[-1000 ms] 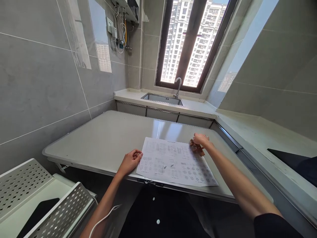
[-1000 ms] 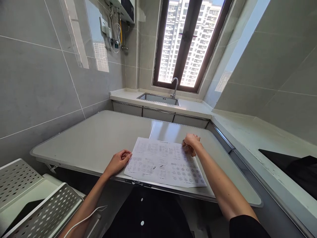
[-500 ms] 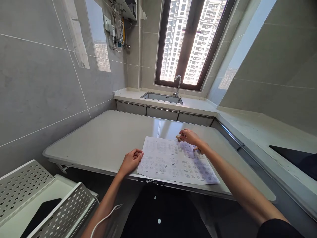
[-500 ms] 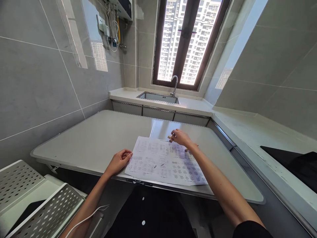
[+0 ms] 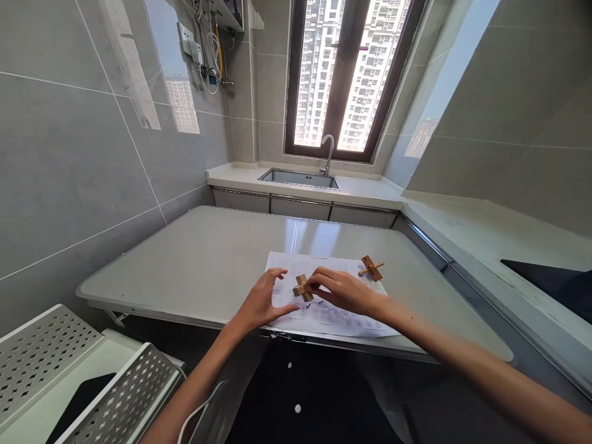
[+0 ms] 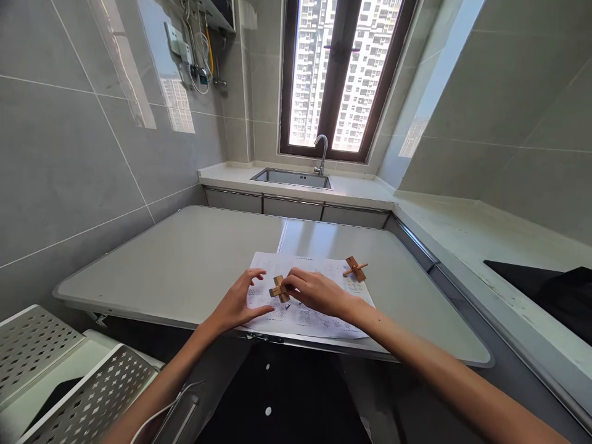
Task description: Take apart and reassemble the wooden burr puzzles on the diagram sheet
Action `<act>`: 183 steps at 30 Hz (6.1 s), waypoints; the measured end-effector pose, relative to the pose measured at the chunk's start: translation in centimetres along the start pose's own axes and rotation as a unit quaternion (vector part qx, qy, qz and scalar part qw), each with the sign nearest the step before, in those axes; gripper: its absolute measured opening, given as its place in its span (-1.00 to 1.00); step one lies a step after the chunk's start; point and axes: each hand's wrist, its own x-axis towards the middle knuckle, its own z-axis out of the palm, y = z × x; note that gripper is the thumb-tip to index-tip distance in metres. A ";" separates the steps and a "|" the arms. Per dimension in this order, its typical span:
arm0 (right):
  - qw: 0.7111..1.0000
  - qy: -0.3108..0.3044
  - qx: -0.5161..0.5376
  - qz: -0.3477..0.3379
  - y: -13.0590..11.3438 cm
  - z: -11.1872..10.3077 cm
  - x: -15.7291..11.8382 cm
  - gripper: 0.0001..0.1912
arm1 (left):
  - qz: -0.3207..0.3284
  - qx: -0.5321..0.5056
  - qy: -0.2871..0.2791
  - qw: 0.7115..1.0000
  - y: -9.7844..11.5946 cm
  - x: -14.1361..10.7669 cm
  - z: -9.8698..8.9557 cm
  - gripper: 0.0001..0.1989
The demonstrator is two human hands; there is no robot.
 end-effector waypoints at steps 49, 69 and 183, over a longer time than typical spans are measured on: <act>0.803 0.033 0.456 0.383 9.8 6.1 0.6 -0.56 | -0.135 -0.297 -0.150 0.933 -5.6 13.0 5.6 -0.29; 0.717 0.202 0.481 0.463 10.5 10.3 1.7 -0.73 | -0.152 -0.233 -0.074 0.958 -5.8 13.3 6.6 -0.32; 0.832 0.220 -0.041 0.508 7.9 9.8 -1.4 -0.76 | -0.032 0.003 -0.120 0.992 -5.8 12.0 8.0 -0.43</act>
